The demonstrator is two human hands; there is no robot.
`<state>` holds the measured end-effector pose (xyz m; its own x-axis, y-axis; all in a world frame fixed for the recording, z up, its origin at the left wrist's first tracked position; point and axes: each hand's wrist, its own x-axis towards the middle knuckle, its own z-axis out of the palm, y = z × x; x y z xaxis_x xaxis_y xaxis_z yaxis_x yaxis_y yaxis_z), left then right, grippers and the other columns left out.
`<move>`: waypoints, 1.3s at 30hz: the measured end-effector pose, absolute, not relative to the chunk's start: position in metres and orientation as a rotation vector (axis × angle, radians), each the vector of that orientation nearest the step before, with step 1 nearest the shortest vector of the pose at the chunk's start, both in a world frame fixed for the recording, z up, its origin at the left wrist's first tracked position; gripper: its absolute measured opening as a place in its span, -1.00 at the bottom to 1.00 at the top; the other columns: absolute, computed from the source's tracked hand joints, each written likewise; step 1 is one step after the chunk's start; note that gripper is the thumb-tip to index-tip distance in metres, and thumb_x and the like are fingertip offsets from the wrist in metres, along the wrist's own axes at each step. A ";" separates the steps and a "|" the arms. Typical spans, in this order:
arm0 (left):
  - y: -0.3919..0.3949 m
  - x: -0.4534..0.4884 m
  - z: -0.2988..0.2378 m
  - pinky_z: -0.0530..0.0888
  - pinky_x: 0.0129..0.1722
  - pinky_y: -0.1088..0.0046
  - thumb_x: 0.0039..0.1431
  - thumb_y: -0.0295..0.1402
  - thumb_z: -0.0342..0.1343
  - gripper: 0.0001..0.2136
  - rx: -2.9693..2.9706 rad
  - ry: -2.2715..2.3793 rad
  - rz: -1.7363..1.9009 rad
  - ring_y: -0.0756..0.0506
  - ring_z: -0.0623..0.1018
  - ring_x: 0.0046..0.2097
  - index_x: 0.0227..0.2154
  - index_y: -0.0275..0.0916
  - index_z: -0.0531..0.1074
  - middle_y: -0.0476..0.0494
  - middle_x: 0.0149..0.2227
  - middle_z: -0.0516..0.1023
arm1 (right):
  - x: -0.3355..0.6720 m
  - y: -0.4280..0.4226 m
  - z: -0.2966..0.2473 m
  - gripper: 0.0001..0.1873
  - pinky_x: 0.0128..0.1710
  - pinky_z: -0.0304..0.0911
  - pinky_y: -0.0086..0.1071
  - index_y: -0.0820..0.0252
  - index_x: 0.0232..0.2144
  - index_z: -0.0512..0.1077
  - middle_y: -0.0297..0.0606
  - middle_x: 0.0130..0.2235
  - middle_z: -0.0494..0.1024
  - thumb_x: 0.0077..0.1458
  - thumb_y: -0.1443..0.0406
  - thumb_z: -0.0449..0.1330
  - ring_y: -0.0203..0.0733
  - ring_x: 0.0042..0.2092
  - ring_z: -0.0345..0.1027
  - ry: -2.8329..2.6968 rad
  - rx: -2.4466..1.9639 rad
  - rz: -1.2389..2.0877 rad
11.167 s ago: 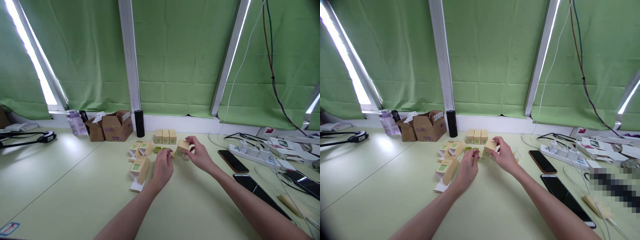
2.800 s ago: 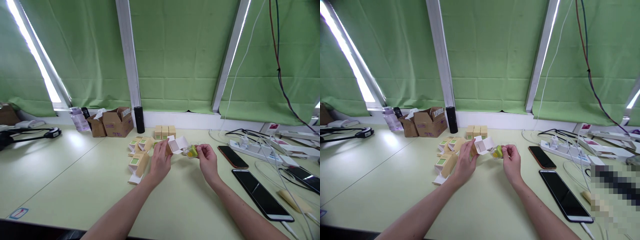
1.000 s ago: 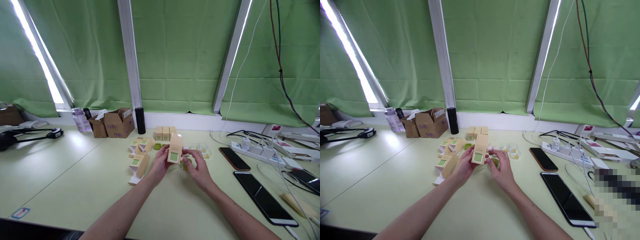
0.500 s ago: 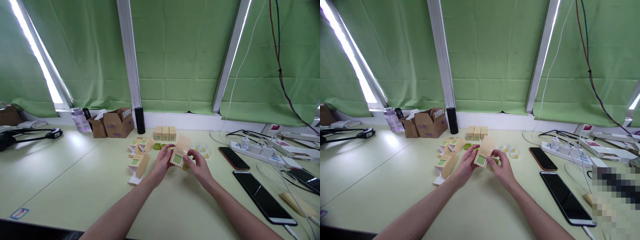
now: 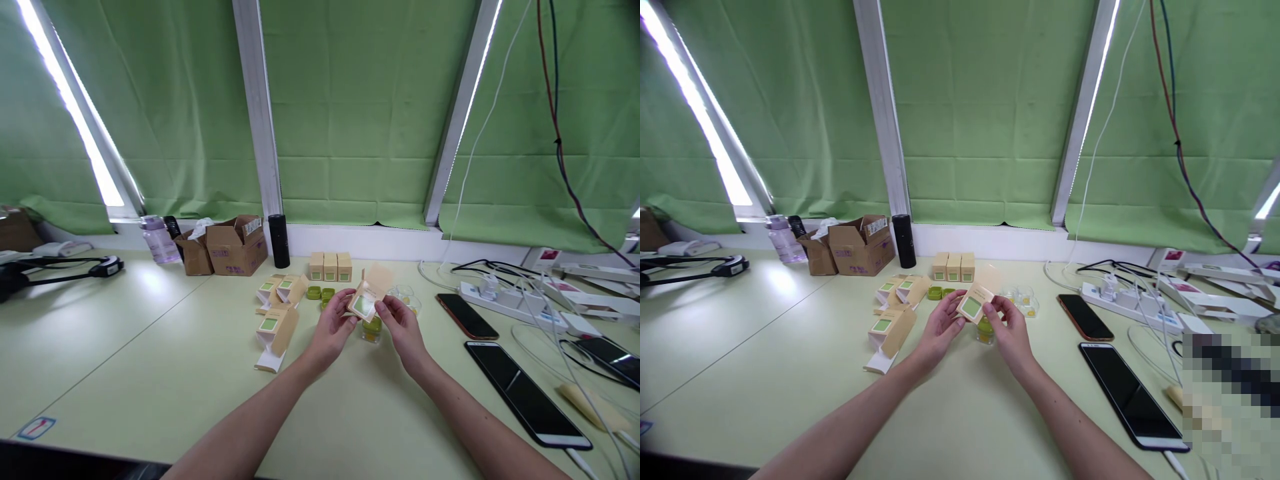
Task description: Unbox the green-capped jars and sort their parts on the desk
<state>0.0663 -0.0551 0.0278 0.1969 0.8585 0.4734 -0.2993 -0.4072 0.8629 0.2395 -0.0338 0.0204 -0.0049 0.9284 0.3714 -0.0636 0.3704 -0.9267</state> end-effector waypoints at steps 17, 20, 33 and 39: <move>-0.051 0.066 0.023 0.40 0.19 0.15 0.29 -0.16 0.23 -0.53 1.522 0.678 1.440 -0.29 0.44 0.26 0.17 -0.14 0.26 -0.34 0.22 0.44 | 0.239 -0.029 0.019 -0.47 -0.17 0.18 -0.26 0.15 -0.16 0.54 -0.16 -0.19 0.64 0.09 -0.15 0.32 -0.01 -0.15 0.44 -1.425 -0.952 0.860; -0.050 0.066 0.021 0.40 0.17 0.17 0.30 -0.21 0.21 -0.56 1.521 0.695 1.447 -0.27 0.48 0.22 0.16 -0.15 0.26 -0.34 0.19 0.46 | 0.239 -0.030 0.021 -0.49 -0.18 0.16 -0.26 0.15 -0.18 0.54 -0.17 -0.20 0.65 0.08 -0.13 0.34 -0.02 -0.16 0.45 -1.417 -0.954 0.872; -0.056 0.066 0.026 0.48 -0.12 0.40 0.08 -0.55 0.10 -0.45 1.506 0.768 1.391 -0.20 0.53 0.12 0.16 -0.11 0.25 -0.22 0.15 0.50 | 0.240 -0.030 0.023 -0.46 -0.13 0.32 -0.20 0.13 -0.22 0.56 -0.12 -0.22 0.68 0.00 -0.16 0.39 0.03 -0.15 0.50 -1.281 -0.897 1.044; -0.056 0.068 0.026 0.50 0.03 0.30 0.14 -0.52 0.14 -0.51 1.584 0.784 1.442 -0.19 0.55 0.12 0.13 -0.12 0.25 -0.22 0.10 0.54 | 0.237 -0.034 0.033 -0.41 -0.07 0.40 -0.14 0.13 -0.31 0.56 -0.10 -0.20 0.70 -0.17 -0.19 0.47 0.08 -0.10 0.53 -1.177 -0.885 1.131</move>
<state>0.0681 -0.0559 0.0265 0.1450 0.8737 0.4644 -0.0851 -0.4566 0.8856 0.2371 -0.0337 0.0327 0.0088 0.9717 0.2360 -0.1970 0.2330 -0.9523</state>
